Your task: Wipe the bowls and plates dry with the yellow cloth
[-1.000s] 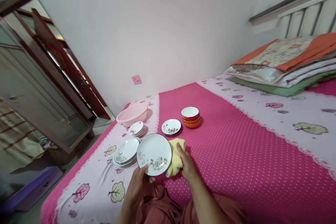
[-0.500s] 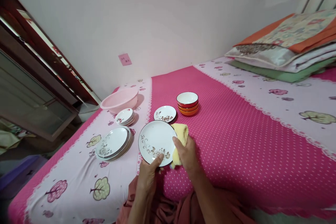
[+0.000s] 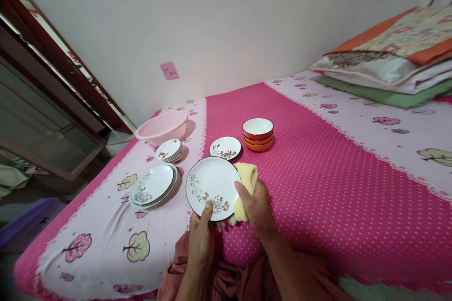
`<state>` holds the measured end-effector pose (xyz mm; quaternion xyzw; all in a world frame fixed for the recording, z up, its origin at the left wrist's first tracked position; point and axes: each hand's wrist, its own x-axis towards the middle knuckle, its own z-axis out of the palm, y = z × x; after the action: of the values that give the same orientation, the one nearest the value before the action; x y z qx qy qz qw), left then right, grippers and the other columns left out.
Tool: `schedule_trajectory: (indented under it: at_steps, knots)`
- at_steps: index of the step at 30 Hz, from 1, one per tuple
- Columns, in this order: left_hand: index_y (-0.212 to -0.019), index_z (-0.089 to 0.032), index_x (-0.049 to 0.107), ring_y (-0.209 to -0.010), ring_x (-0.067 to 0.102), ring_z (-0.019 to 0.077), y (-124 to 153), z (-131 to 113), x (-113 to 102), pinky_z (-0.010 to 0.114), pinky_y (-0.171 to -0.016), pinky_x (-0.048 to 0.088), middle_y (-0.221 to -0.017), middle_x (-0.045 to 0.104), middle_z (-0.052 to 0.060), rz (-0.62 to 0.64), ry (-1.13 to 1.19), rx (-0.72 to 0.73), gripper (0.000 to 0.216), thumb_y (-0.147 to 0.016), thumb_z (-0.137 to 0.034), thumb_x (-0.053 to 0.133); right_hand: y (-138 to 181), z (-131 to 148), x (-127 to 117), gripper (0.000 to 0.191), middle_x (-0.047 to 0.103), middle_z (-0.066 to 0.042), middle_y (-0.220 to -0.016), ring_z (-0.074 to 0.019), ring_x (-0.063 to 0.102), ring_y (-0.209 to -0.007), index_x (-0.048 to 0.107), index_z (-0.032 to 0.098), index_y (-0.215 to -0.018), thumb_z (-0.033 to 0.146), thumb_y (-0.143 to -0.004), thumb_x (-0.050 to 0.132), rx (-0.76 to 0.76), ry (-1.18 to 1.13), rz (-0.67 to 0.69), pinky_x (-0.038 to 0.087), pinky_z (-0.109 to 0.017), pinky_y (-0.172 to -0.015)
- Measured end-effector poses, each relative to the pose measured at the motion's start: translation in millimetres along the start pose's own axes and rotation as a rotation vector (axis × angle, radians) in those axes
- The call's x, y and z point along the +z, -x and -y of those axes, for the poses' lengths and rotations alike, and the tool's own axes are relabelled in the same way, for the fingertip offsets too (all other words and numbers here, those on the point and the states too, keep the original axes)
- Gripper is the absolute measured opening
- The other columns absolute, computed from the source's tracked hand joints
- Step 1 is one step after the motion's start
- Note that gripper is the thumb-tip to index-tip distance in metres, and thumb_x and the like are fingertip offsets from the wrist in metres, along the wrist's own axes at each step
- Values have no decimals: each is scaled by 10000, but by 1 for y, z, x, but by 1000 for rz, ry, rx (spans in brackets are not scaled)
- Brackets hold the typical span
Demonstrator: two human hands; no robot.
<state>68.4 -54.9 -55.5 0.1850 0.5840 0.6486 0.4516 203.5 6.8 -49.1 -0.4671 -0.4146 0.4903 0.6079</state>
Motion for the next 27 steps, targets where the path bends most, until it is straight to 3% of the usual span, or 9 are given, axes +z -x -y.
schedule_trajectory:
  at_steps: [3,6,11,17,22,27]
  knots:
    - [-1102,-182,701,-1058,736,302,-3,2,-3,376,-892,579,-1040,806,104,-65,-44,21,398,-848,-477,789,4,5,2,479,821,-107,-909,-331,775,-833,742,174,-1035,550,-745,809,14,-15,5,616,-364,-677]
    - [-1116,-178,713,-1082,735,306,-3,-1,-4,402,-952,570,-1067,807,116,-76,-55,38,372,-880,-461,767,5,6,2,482,823,-107,-914,-339,777,-873,741,178,-1051,550,-753,809,19,-29,10,618,-360,-683]
    - [-1120,-145,737,-1056,756,335,-3,-2,3,431,-925,608,-1141,803,157,109,42,66,533,-692,-397,929,2,3,0,503,824,-121,-970,-328,777,-852,740,166,-1069,549,-751,813,10,-20,-19,621,-353,-674]
    - [-1147,-122,732,-964,783,310,-1,5,10,397,-861,635,-1114,815,152,103,64,105,682,-545,-315,987,1,1,-1,492,823,-124,-978,-316,778,-820,736,169,-1077,534,-757,816,10,-44,-18,630,-355,-683]
    - [-1235,-109,704,-976,784,282,9,-3,11,385,-882,629,-1135,811,151,80,9,132,648,-683,-366,929,1,2,1,533,820,-136,-1003,-332,782,-853,726,160,-1100,569,-767,802,2,-17,9,633,-374,-704]
    - [-1336,-113,644,-1080,757,286,12,-5,10,389,-963,591,-1211,783,165,64,-2,191,660,-797,-436,846,1,2,1,547,812,-121,-904,-327,774,-799,724,152,-1077,596,-765,793,19,4,23,624,-372,-675]
